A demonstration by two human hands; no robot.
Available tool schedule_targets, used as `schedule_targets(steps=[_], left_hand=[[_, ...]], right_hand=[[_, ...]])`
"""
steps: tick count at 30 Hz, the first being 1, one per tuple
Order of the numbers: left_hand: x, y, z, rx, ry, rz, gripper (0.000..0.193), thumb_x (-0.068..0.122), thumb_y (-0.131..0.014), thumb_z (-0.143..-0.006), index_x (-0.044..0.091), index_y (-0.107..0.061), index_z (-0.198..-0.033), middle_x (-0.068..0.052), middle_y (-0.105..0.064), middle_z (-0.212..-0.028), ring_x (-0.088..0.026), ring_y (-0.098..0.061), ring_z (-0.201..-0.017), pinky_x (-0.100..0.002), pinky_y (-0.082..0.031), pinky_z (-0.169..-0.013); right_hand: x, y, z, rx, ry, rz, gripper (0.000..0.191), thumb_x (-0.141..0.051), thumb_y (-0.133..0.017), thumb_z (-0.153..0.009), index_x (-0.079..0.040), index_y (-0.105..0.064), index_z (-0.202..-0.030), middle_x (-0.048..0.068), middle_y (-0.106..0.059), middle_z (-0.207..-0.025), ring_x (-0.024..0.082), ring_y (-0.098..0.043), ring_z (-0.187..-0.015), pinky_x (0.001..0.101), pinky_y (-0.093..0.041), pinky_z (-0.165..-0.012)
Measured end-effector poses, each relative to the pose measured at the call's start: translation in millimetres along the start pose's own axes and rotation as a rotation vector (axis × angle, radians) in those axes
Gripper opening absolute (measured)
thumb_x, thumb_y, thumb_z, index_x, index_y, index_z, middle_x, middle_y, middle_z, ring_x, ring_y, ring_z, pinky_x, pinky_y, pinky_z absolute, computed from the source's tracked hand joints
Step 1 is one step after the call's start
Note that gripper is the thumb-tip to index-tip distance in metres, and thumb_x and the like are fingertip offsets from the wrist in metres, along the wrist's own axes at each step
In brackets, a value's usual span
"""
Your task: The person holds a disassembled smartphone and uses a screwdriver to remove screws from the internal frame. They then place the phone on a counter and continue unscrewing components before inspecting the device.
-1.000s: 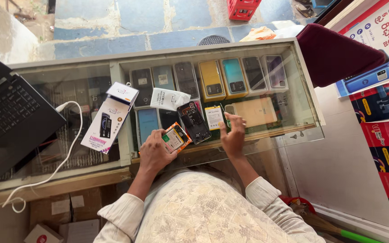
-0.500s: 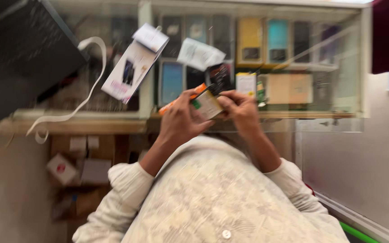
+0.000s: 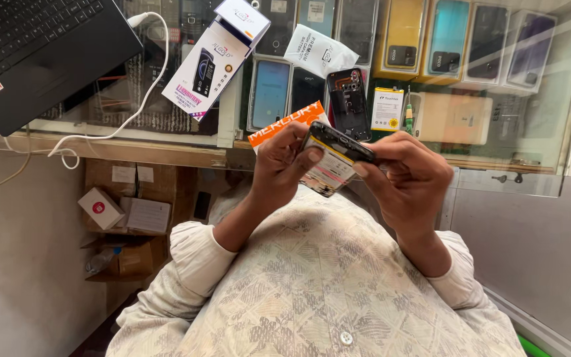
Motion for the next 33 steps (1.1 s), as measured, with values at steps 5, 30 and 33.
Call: schedule_targets(steps=[5,30,33], left_hand=[[7.1,-8.8,7.0,-0.009,0.059,0.081,0.018,0.014,-0.064,-0.109,0.0,-0.061,-0.12,-0.003,-0.071,-0.102,-0.005,-0.064,-0.094,-0.022,-0.054,-0.084],[-40.8,13.8,-21.4,0.165,0.459,0.231,0.034,0.027,-0.048,-0.11,0.002,-0.067,-0.122,-0.005,-0.073,-0.106,-0.008,-0.068,-0.091,-0.024,-0.057,-0.083],[-50.3,19.2,-19.8,0.164,0.493,0.247,0.033,0.027,-0.048,-0.111,0.002,-0.067,-0.122,-0.005,-0.072,-0.106,-0.009,-0.066,-0.093,-0.025,-0.055,-0.086]], right_hand=[[-7.1,1.6,2.1,0.017,0.009,0.06,0.02,0.0,-0.08,-0.095,0.01,-0.07,-0.11,0.01,-0.068,-0.097,0.006,-0.061,-0.079,0.0147,-0.047,-0.063],[35.3,8.2,-27.4,-0.152,0.381,0.791,0.06,0.009,-0.064,-0.073,-0.007,-0.063,-0.131,0.025,-0.056,-0.135,0.032,-0.058,-0.119,0.0381,-0.054,-0.093],[34.9,4.2,-25.9,-0.282,0.551,0.984,0.05,-0.002,-0.079,-0.082,-0.017,-0.069,-0.129,0.014,-0.061,-0.138,0.034,-0.054,-0.129,0.0462,-0.049,-0.108]])
Point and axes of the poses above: each hand's wrist, its own z-axis away from the middle knuckle, its own y-axis out of the back of the hand, x = y × z, the point moved 3 cm from there along -z, towards the middle knuckle
